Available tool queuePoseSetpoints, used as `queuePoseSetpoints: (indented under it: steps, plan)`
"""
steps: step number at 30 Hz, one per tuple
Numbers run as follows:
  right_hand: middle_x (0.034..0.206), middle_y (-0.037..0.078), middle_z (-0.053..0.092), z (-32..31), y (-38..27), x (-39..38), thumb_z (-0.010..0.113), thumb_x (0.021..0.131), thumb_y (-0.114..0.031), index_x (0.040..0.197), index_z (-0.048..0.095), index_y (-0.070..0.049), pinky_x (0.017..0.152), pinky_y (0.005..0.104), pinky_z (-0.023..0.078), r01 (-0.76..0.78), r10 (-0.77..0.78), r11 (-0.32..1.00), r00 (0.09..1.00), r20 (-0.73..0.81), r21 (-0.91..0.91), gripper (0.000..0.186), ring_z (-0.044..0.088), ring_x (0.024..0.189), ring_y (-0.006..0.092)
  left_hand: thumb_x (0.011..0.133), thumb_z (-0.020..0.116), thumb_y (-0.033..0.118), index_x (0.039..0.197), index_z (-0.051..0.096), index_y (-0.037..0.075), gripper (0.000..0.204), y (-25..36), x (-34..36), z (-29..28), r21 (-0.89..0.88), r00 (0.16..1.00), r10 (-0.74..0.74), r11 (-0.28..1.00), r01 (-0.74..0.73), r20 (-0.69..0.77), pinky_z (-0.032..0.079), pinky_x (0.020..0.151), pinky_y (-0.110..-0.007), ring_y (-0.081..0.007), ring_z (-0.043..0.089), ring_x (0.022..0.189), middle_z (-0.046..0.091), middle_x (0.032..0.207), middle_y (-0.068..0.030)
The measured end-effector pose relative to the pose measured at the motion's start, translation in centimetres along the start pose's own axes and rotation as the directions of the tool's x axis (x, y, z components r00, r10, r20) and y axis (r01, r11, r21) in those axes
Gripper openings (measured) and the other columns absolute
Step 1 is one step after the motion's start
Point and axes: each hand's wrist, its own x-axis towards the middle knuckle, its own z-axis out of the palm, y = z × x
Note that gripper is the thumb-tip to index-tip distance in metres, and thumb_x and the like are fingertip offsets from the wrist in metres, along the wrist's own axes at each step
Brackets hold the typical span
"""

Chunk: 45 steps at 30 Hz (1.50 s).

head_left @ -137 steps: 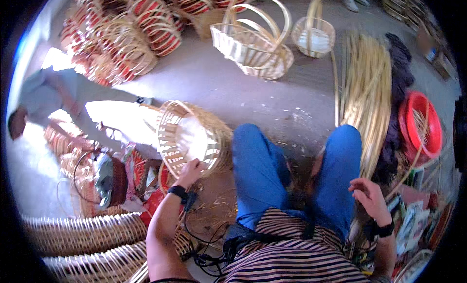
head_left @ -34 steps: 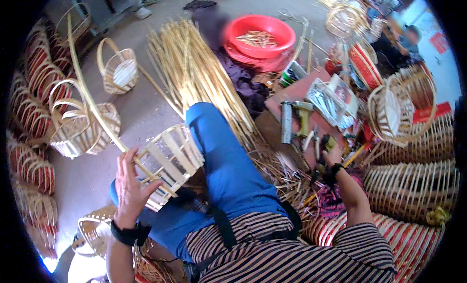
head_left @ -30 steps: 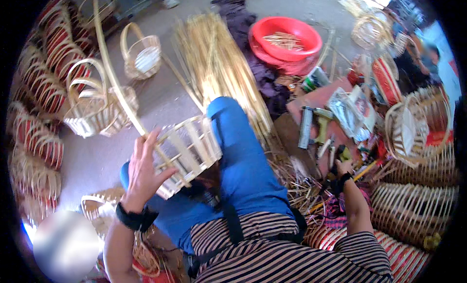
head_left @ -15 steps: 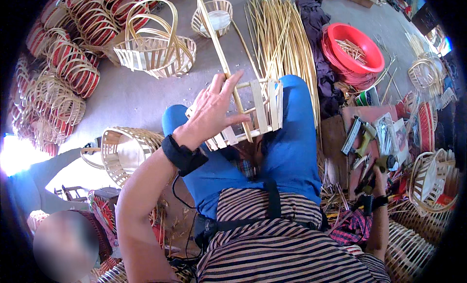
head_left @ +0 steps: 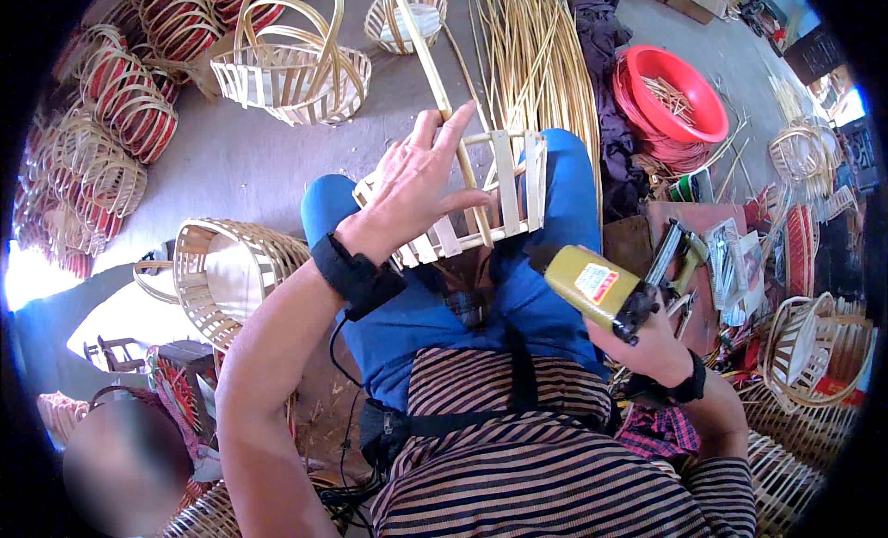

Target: The person assembles wooden baskets by attaching handles and structural strips using a pneumatic nail gun and trimming excess material with snips.

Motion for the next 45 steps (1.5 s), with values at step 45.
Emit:
queuePoseSetpoints:
  steps: [45]
  plan:
    - [0.081, 0.010, 0.058, 3.1, -0.8, 2.1, 0.057, 0.065, -0.001, 0.086, 0.054, 0.001, 0.067, 0.0290, 0.043, 0.022, -0.032, 0.994, 0.995, -0.097, -0.107, 0.021, 0.057, 0.074, 0.0204, 0.055, 0.068, 0.034, 0.122, 0.026, 0.012, 0.082, 1.1, -0.1, 0.2, 0.033, 0.998, 0.004, 0.999, -0.002, -0.062, 0.040, 0.071, -0.039, -0.0347, 0.049, 0.082, 0.040, 0.101, -0.0159]
